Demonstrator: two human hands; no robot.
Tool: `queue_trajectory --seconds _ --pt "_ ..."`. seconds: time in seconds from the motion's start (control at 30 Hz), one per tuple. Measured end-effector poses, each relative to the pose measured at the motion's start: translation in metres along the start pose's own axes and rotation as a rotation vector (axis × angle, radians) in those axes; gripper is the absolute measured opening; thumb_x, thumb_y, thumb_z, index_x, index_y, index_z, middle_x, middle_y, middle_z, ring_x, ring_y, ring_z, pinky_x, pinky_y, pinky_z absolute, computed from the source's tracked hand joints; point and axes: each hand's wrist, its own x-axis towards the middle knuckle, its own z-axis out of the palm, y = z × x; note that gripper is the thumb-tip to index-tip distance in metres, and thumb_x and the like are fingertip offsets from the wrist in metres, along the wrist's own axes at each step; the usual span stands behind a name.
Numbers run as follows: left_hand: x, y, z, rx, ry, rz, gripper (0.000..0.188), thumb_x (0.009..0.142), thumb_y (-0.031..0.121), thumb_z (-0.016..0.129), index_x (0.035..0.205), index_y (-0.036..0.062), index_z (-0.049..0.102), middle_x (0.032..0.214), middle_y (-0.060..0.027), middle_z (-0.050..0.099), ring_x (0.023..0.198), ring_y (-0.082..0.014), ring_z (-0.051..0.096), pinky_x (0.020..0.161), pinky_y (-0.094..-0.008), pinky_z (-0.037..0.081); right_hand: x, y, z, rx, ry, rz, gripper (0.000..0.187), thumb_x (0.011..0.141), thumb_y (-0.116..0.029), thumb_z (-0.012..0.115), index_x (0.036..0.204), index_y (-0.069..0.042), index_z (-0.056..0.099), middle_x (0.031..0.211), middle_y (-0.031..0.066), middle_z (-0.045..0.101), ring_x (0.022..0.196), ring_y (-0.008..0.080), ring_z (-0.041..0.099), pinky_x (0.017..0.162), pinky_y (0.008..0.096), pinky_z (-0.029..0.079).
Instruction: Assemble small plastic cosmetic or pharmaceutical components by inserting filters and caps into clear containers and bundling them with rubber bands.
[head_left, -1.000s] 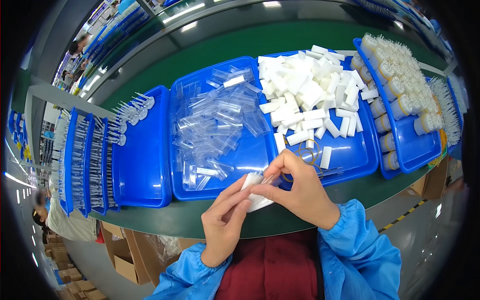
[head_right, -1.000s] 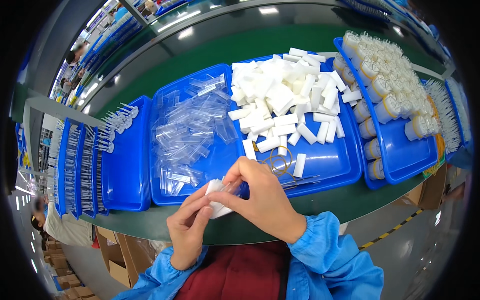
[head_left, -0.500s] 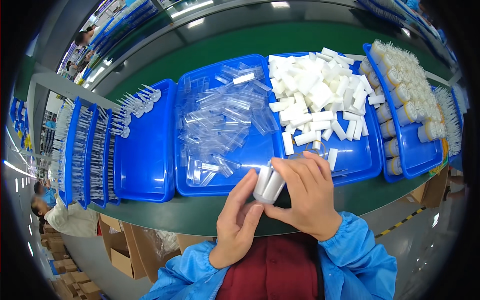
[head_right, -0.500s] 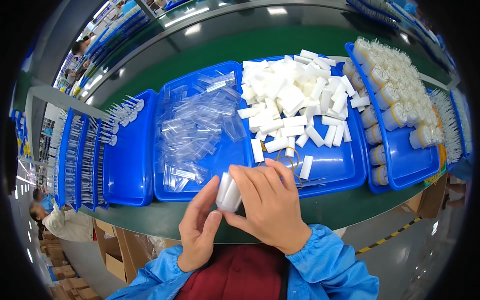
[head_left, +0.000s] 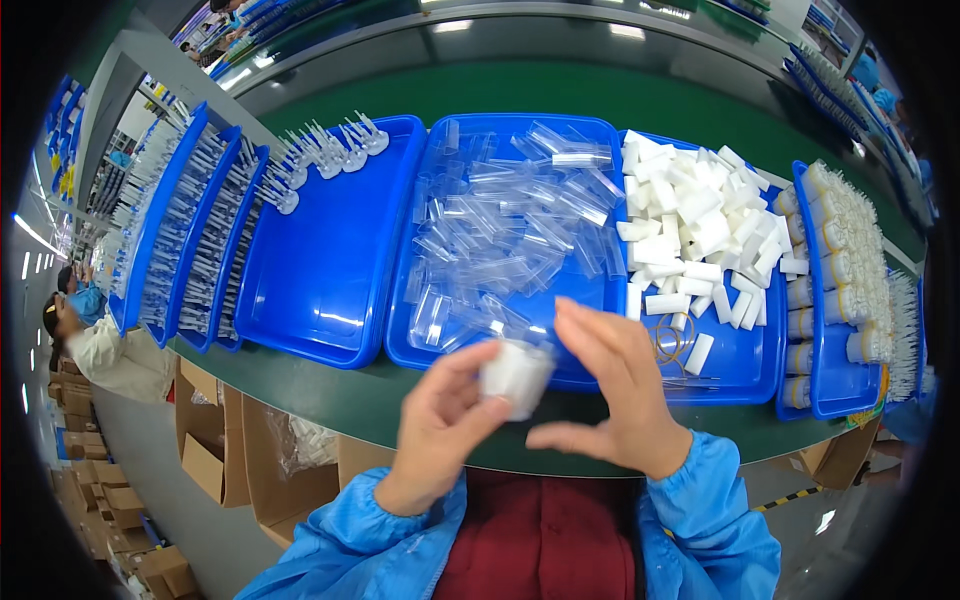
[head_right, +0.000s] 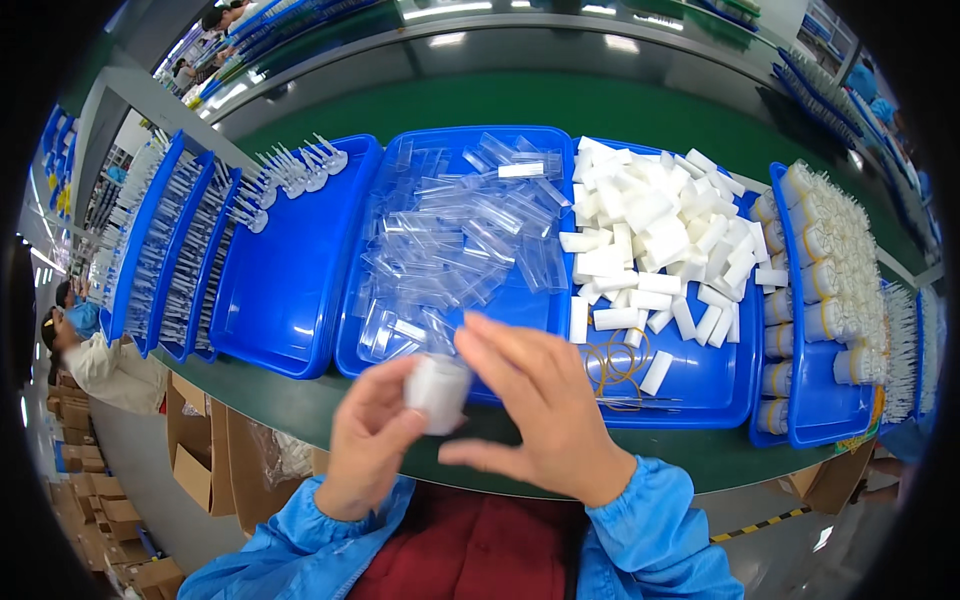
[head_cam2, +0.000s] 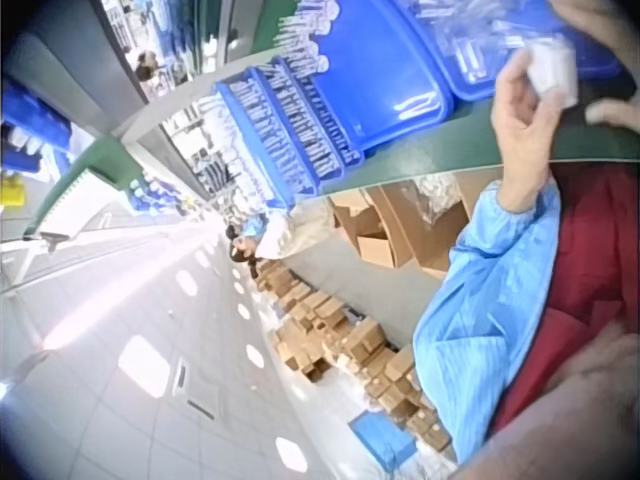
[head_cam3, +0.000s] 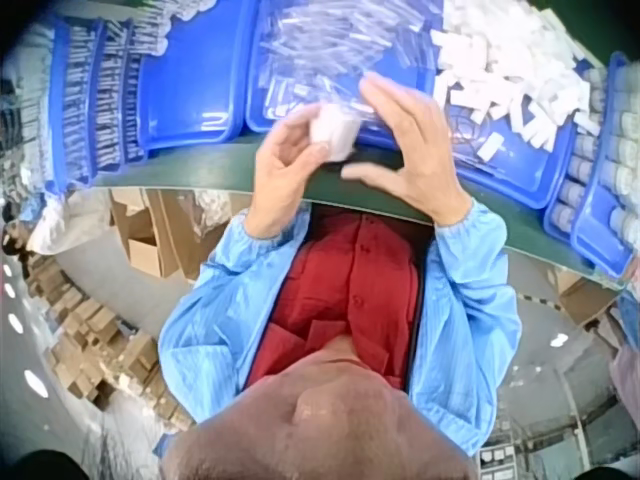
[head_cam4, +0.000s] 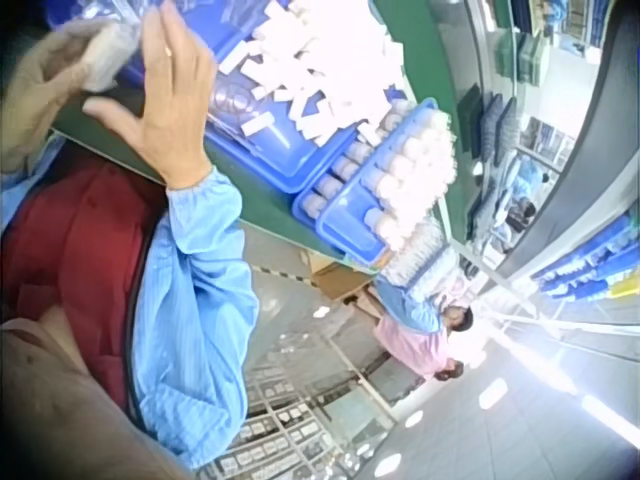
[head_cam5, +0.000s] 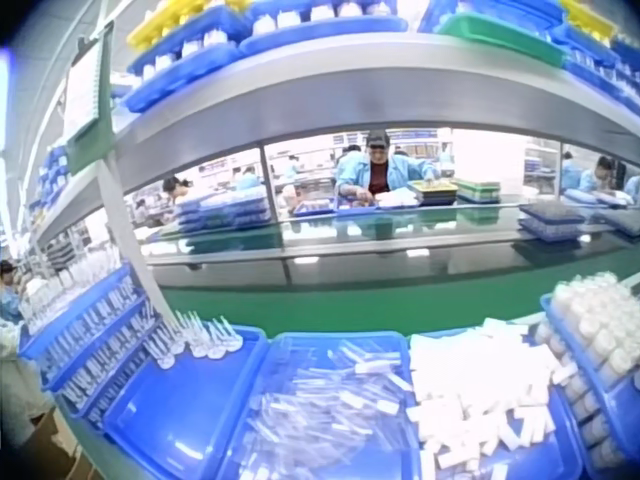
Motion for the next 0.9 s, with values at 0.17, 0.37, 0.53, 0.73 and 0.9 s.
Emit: queue_trajectory --seconds 0.17,0.37,0.53,0.73,0.9 --pt "-0.004 0.015 -0.037 0.245 0.22 0.222 0.057 0.092 -0.009 0.063 0.145 -0.0067 0.043 0.145 -0.0188 0.049 0.132 -0.0273 0.052 0.106 -0.0373 0.049 0.026 0.013 0.045 -0.189 -0.06 -0.074 0.04 0.081 -0.016 0.075 0.119 -0.003 0.067 0.105 0.0059 0.067 0.093 0.0244 0.06 0.076 0.0358 0.045" --pt "-0.007 0.01 -0.037 0.343 0.146 0.348 0.051 0.089 -0.013 0.065 0.138 -0.0064 0.052 0.146 -0.0143 0.041 0.135 -0.0254 0.048 0.104 -0.0341 0.053 0.036 0.006 0.062 -0.489 -0.199 -0.102 0.028 0.082 -0.012 0.072 0.108 -0.003 0.067 0.094 0.0053 0.065 0.088 0.0217 0.06 0.075 0.0344 0.045" --pt "-0.005 0.0 -0.013 0.333 0.049 0.297 0.041 0.088 -0.01 0.069 0.127 -0.0046 0.061 0.142 -0.0161 0.044 0.129 -0.0269 0.055 0.106 -0.0381 0.052 0.02 -0.006 0.014 0.247 -0.021 0.473 0.033 0.081 0.005 0.072 0.111 -0.001 0.061 0.106 0.0125 0.068 0.096 0.0236 0.068 0.087 0.0322 0.051" --pt "0.003 -0.014 0.009 0.342 -0.048 0.291 0.034 0.086 -0.006 0.074 0.119 -0.0006 0.067 0.14 -0.0177 0.051 0.126 -0.0275 0.058 0.103 -0.0378 0.053 0.003 -0.026 -0.021 0.887 0.227 0.716 0.049 0.09 0.003 0.068 0.133 -0.001 0.046 0.115 0.0158 0.068 0.105 0.0186 0.067 0.093 0.0317 0.052" --pt "0.007 -0.011 0.018 0.61 -0.048 0.347 0.036 0.08 -0.005 0.079 0.115 0.001 0.071 0.135 -0.0195 0.058 0.122 -0.0289 0.062 0.098 -0.0377 0.054 -0.011 -0.02 -0.034 0.552 0.178 0.622 0.037 0.09 -0.002 0.07 0.124 -0.001 0.056 0.095 0.0052 0.064 0.079 0.0097 0.06 0.073 0.0249 0.047"
